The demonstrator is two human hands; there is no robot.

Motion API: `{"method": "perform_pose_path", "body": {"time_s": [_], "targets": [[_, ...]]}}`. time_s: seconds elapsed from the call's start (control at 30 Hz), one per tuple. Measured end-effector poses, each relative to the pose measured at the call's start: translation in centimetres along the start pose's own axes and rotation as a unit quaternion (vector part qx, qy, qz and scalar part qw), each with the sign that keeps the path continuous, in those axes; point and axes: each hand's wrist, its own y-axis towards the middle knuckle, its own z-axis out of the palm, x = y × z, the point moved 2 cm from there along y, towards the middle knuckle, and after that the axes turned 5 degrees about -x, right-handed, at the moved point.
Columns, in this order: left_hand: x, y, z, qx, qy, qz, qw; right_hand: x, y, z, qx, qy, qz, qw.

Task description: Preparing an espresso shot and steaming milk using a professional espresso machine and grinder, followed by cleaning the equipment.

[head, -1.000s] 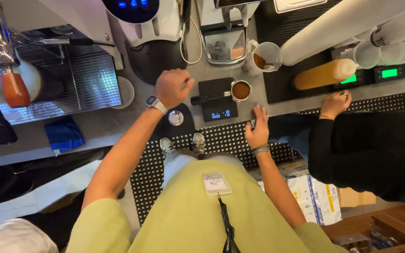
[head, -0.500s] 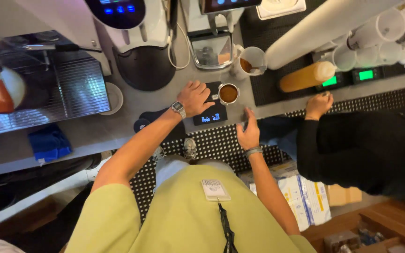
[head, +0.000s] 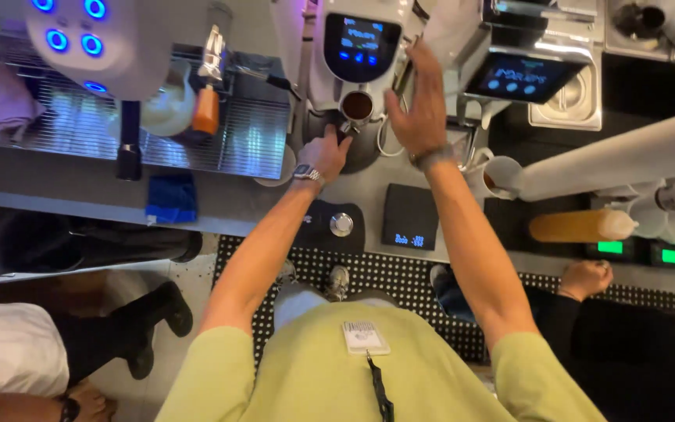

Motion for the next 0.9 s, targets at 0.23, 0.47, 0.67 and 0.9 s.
{"method": "perform_pose_path", "body": {"time_s": [0.23, 0.47, 0.67, 0.9], "targets": [[1.9, 5.8, 1.9, -0.051, 0.017, -0.012, 0.998, -2.5, 3.4, 6.0, -0.015, -0.040, 0.051, 0.998], [2.2, 6.3, 2.2, -0.012, 0.014, -0.016, 1.000, -2.4, 3.5, 6.2, -0.038, 0.027, 0.066, 0.997], [1.4, 5.9, 0.1, 0.018, -0.021, -0.006, 1.000, -2.3, 3.5, 6.2, -0.033, 0.033, 0.083, 0.995], [0.7, 5.3, -1.9, 0.062, -0.015, -0.012, 0.998, -2.0, 3.6, 6.3, -0.049, 0.057, 0.077, 0.994]]}}
